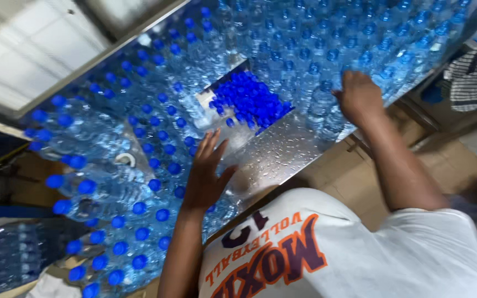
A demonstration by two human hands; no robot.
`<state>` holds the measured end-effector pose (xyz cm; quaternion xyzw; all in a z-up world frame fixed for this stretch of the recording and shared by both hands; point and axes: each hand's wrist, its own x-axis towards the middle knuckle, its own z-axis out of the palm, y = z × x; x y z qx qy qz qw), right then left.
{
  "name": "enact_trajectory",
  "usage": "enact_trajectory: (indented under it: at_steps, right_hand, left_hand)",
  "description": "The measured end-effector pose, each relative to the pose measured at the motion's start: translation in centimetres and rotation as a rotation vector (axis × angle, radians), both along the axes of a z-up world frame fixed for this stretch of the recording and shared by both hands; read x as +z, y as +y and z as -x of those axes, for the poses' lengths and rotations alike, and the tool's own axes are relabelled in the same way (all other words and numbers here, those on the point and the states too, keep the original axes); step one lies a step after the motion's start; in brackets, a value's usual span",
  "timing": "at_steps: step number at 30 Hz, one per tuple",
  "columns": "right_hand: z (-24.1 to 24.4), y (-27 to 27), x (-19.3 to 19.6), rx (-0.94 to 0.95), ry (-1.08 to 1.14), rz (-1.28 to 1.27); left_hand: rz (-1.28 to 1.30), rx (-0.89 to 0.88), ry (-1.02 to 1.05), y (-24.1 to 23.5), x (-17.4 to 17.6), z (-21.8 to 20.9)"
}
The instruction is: The person places empty plastic bottles into a filling station, removes them once full, and places them onto a storage area with other bottles.
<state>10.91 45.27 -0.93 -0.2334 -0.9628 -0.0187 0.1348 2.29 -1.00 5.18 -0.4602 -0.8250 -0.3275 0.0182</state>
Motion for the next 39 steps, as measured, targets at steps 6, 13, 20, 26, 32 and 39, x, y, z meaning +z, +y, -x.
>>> enact_trajectory:
  at_steps: [6,13,20,26,32,39]
  right_hand:
    - [2.5,2.5,-4.4,0.037,-0.234,0.101]
    - [-3.0,-1.3,-5.4,0.004,-0.060,0.003]
    - [-4.4,-12.3,2.6,0.371,0.638,0.526]
    - [1.3,-16.2,8.6,0.986,0.994,0.765]
    - [4.1,-17.0,10.1,0.396,0.305,1.833]
    - [8.8,-14.7,10.7,1.077,0.300,2.110]
  left_hand:
    - [-0.135,0.018,0.051,-1.5,1.7,0.4]
    - [-0.206,0.090,-0.054,-3.4,1.2,-0.7]
    - [-0.348,0.186,-0.525,-2.1,-0.8,-0.1]
    - [-0.890,0.143,-1.092,0.4,-1.8,2.6]
    - [-0.810,0.171,0.076,-0.7,-7.2,4.6]
    - [-1.143,0.748,-0.897,0.8,-2.6,5.5]
